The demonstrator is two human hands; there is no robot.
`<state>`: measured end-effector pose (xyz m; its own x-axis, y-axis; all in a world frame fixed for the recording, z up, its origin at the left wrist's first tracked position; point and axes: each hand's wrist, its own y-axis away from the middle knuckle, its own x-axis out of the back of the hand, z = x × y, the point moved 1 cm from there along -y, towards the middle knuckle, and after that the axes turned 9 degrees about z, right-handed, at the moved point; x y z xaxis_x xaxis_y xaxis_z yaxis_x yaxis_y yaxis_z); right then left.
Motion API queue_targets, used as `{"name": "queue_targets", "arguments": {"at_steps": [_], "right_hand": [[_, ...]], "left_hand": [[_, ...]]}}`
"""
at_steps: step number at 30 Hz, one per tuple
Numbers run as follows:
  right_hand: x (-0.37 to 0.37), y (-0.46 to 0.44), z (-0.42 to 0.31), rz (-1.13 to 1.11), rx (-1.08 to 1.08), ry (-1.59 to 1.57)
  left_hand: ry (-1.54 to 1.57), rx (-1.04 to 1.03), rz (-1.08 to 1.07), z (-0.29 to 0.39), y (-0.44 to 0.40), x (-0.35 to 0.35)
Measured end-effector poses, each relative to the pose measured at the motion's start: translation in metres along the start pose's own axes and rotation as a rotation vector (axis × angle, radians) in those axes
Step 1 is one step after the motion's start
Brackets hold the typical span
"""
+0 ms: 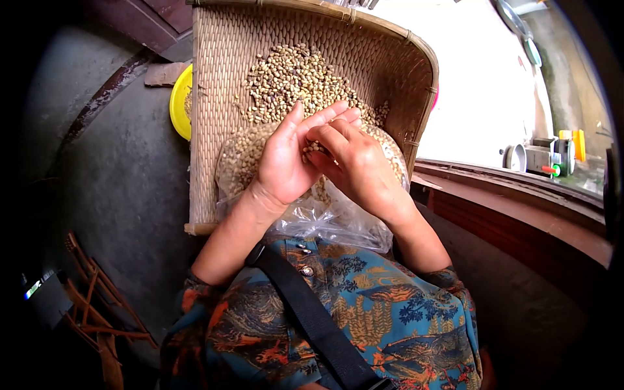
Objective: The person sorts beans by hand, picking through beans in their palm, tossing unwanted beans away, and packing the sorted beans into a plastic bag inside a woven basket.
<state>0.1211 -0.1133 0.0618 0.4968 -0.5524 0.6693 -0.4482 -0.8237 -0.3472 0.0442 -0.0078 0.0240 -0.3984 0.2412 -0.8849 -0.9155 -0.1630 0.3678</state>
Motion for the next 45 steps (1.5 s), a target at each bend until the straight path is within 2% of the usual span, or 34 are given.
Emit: {"name": "queue_targets", "arguments": {"at_steps": [10,13,15,16,18,19,22,23,29,35,38,41,43,45], "right_hand": [[-0.009,0.007,0.008,-0.012,0.095,0.144],[-0.003,0.002,0.010,0.069,0.056,-0.084],[0.001,0.002,0.017,-0.026,-0.353,-0.547],[0.003,0.001,0.021,-0.073,-0.558,-0.774],[0.004,-0.002,0.028,-0.077,-0.701,-1.315],[0.004,-0.002,0.032,-0.102,-0.773,-1.462],[-0.003,0.004,0.039,-0.120,-0.898,-1.755],[-0.005,0.005,0.039,-0.118,-0.926,-1.829],[-0.009,0.006,0.039,-0.075,-0.953,-1.972],[-0.009,0.003,0.040,-0.071,-0.914,-1.869],[-0.013,0.007,0.046,-0.127,-0.847,-1.891],[-0.014,0.006,0.048,-0.191,-0.729,-1.896],[-0.011,0.003,0.040,-0.156,-0.798,-1.864],[-0.014,0.002,0.040,-0.165,-0.830,-1.882]], "left_hand": [[0.128,0.047,0.041,-0.003,0.000,0.005],[0.151,0.057,0.066,-0.001,0.000,0.006],[0.140,0.040,0.073,0.000,-0.001,0.008],[0.186,0.061,-0.003,0.000,-0.003,0.016],[0.278,0.105,-0.159,0.001,-0.006,0.026],[0.192,0.069,0.102,0.001,-0.002,0.020],[0.240,0.082,-0.123,0.002,-0.002,0.017],[0.148,0.050,0.082,0.000,0.000,0.014],[0.105,-0.018,0.120,0.002,0.002,0.011],[0.144,-0.035,-0.014,0.002,0.002,0.021],[0.066,-0.063,0.233,0.003,0.005,0.002],[0.201,-0.001,-0.142,0.001,-0.002,0.029],[0.330,0.052,-0.236,0.003,-0.003,0.026],[0.236,0.015,-0.036,0.006,0.002,0.016]]}}
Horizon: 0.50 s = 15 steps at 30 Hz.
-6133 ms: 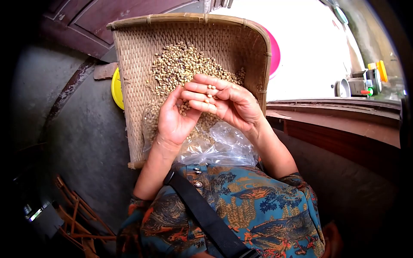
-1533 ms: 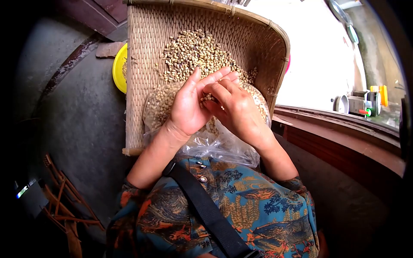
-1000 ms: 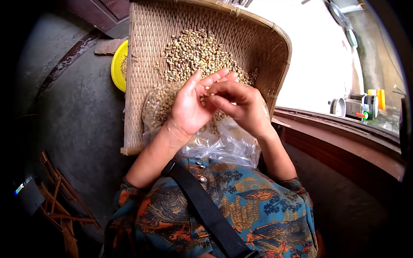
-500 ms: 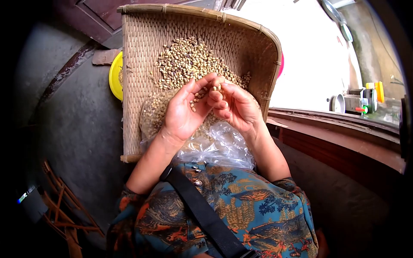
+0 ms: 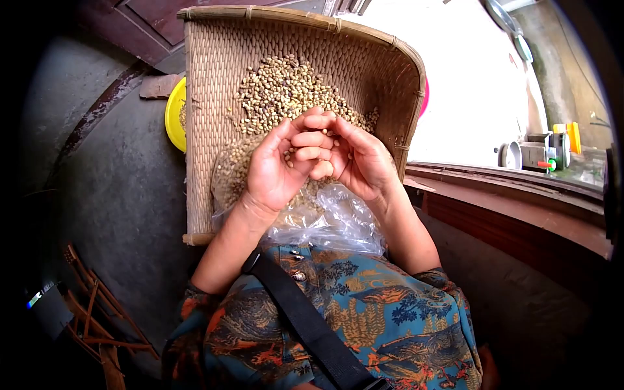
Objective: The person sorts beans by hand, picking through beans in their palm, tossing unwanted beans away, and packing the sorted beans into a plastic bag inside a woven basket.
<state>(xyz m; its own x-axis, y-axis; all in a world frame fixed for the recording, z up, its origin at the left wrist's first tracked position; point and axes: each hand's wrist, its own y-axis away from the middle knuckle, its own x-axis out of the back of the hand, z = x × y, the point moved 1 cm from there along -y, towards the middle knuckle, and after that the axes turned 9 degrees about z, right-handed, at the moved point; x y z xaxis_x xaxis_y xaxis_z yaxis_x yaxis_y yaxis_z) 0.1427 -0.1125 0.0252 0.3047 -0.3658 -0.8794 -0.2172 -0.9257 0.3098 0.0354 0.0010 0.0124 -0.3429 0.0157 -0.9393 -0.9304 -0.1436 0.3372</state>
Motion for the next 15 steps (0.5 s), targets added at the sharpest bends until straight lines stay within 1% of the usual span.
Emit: {"name": "queue_targets", "arguments": {"at_steps": [1,3,4,7,10,13,15], "right_hand": [[-0.003,0.000,0.002,0.000,0.010,-0.025],[-0.010,0.001,0.004,0.001,0.031,-0.074],[-0.011,0.000,0.003,-0.066,-0.017,-0.150],[-0.012,-0.002,0.004,-0.073,-0.053,-0.187],[-0.016,0.000,0.003,-0.016,-0.071,-0.217],[-0.017,0.000,0.003,-0.003,-0.085,-0.281],[-0.006,-0.002,0.002,-0.190,-0.106,-0.291]], "left_hand": [[-0.051,-0.022,0.098,0.000,0.003,-0.008],[-0.019,-0.010,0.194,0.002,0.005,-0.014],[0.125,0.066,-0.096,0.004,0.001,-0.001],[-0.063,-0.012,-0.038,0.005,0.003,0.000],[-0.054,-0.031,0.003,0.005,0.002,0.000],[0.176,0.104,-0.201,0.006,-0.003,0.022],[0.212,0.162,-0.409,0.005,-0.011,0.033]]}}
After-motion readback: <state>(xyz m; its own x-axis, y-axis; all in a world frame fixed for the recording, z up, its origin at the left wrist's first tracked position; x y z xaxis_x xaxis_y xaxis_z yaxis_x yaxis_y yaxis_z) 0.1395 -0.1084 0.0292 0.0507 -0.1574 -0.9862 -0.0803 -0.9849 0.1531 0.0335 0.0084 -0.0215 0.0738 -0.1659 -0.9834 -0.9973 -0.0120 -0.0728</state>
